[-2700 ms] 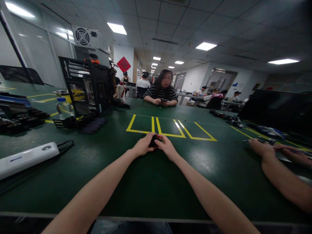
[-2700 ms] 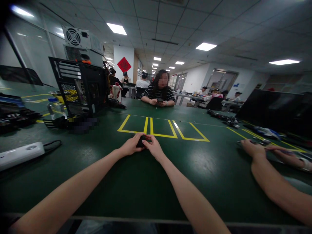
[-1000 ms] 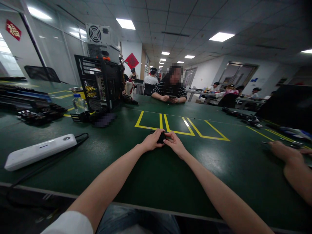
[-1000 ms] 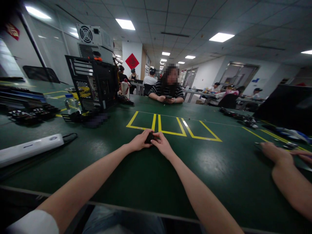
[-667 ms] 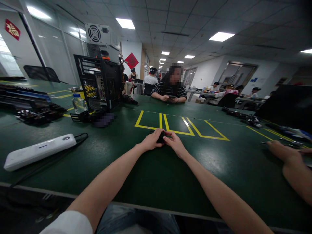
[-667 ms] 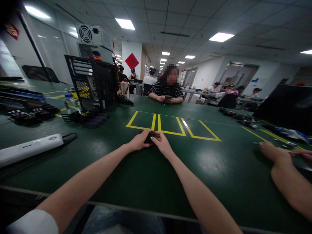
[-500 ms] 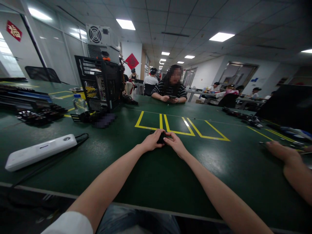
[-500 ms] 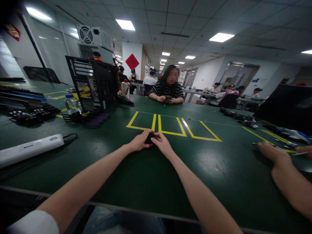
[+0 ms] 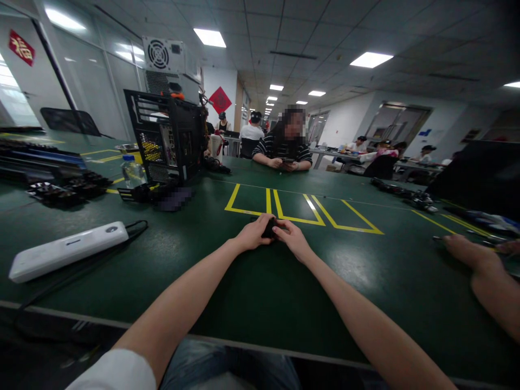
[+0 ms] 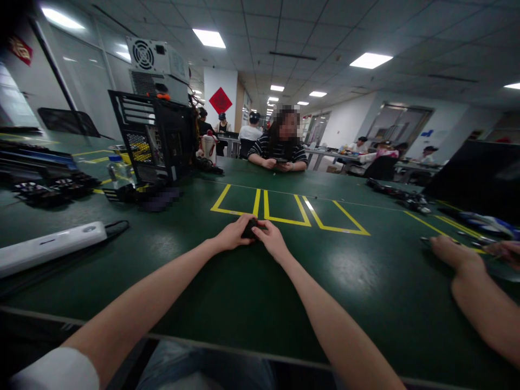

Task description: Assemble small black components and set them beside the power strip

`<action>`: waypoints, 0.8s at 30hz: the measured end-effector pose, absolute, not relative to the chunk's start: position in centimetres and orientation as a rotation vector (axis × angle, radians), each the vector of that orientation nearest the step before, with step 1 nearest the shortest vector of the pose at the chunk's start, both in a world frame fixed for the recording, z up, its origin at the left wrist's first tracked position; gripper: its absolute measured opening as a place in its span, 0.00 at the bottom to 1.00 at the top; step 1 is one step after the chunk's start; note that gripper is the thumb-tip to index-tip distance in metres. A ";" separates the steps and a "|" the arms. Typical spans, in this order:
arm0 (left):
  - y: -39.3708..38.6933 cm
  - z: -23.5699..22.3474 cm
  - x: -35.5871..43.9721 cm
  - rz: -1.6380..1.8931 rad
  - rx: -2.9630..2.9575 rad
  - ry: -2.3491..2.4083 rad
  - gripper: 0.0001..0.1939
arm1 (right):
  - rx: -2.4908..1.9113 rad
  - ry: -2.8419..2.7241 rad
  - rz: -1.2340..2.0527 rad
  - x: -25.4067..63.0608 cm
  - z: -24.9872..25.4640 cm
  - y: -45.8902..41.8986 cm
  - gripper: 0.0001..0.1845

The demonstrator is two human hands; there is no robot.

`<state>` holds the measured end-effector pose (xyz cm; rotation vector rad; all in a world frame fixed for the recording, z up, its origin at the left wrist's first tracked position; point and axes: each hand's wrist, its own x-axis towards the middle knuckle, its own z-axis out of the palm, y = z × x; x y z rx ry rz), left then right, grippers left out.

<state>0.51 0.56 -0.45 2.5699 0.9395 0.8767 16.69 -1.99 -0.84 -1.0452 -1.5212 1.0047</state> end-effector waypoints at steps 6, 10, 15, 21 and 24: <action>0.6 -0.4 0.5 0.891 2.559 0.915 0.32 | -0.925 -1.565 1.038 16.7 -0.8 -2.4 0.16; 0.6 -0.6 0.6 0.908 2.566 0.919 0.32 | -0.965 -1.543 0.996 16.6 -0.8 -2.3 0.12; 0.7 -0.6 0.5 0.886 2.586 0.928 0.31 | -1.000 -1.543 0.968 16.6 -0.8 -2.0 0.15; 0.6 -0.4 0.4 0.882 2.580 0.923 0.31 | -0.925 -1.557 1.009 16.7 -0.9 -2.2 0.15; 0.8 -0.4 0.4 0.871 2.581 0.917 0.32 | -0.947 -1.539 0.989 16.7 -0.8 -2.1 0.13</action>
